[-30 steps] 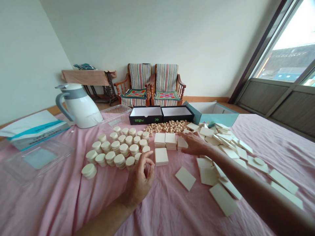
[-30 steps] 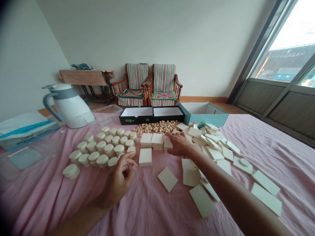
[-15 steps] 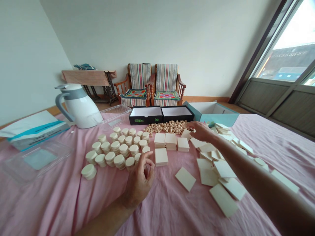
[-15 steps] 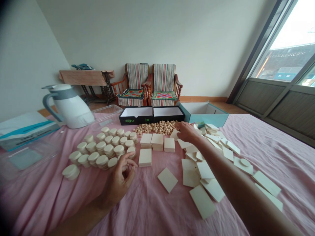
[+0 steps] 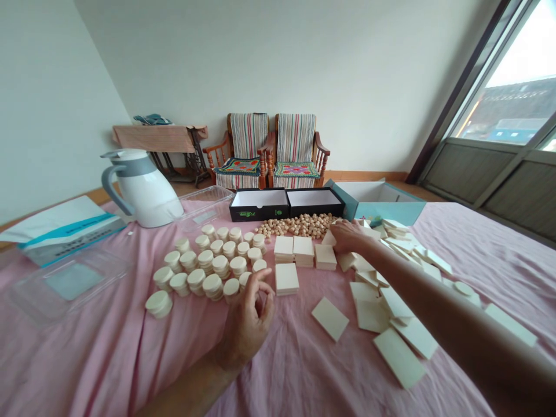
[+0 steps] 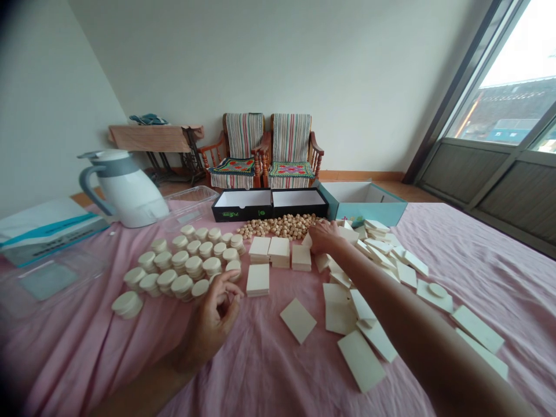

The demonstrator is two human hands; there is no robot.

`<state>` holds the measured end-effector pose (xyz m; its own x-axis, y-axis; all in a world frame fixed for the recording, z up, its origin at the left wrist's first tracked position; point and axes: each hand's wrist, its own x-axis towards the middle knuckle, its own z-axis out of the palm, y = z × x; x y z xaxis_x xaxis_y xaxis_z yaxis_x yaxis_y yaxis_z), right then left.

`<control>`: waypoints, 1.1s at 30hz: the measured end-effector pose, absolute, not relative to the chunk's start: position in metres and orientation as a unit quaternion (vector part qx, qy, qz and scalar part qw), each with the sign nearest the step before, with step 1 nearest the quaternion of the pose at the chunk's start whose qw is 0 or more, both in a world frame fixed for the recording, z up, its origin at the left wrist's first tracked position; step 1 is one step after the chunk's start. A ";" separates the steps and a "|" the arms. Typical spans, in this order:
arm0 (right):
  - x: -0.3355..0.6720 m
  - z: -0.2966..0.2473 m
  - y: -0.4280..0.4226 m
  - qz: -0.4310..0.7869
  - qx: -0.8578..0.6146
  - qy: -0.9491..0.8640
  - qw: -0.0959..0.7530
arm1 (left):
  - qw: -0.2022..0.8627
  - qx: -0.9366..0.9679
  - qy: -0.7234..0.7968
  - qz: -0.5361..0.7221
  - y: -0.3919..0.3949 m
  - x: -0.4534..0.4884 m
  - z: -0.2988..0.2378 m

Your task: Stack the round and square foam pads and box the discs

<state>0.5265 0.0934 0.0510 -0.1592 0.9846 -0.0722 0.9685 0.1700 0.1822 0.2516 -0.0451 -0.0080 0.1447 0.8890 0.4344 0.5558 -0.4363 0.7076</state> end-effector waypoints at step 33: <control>0.557 0.082 0.033 -0.013 0.521 0.854 0.001 | 0.206 0.728 0.496 0.426 -0.043 0.253 -0.011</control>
<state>0.5571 0.0328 0.0816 -0.4576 0.8890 -0.0160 0.8891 0.4572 -0.0214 0.2526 -0.0426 -0.0111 0.1464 0.8979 0.4152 0.5464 -0.4233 0.7226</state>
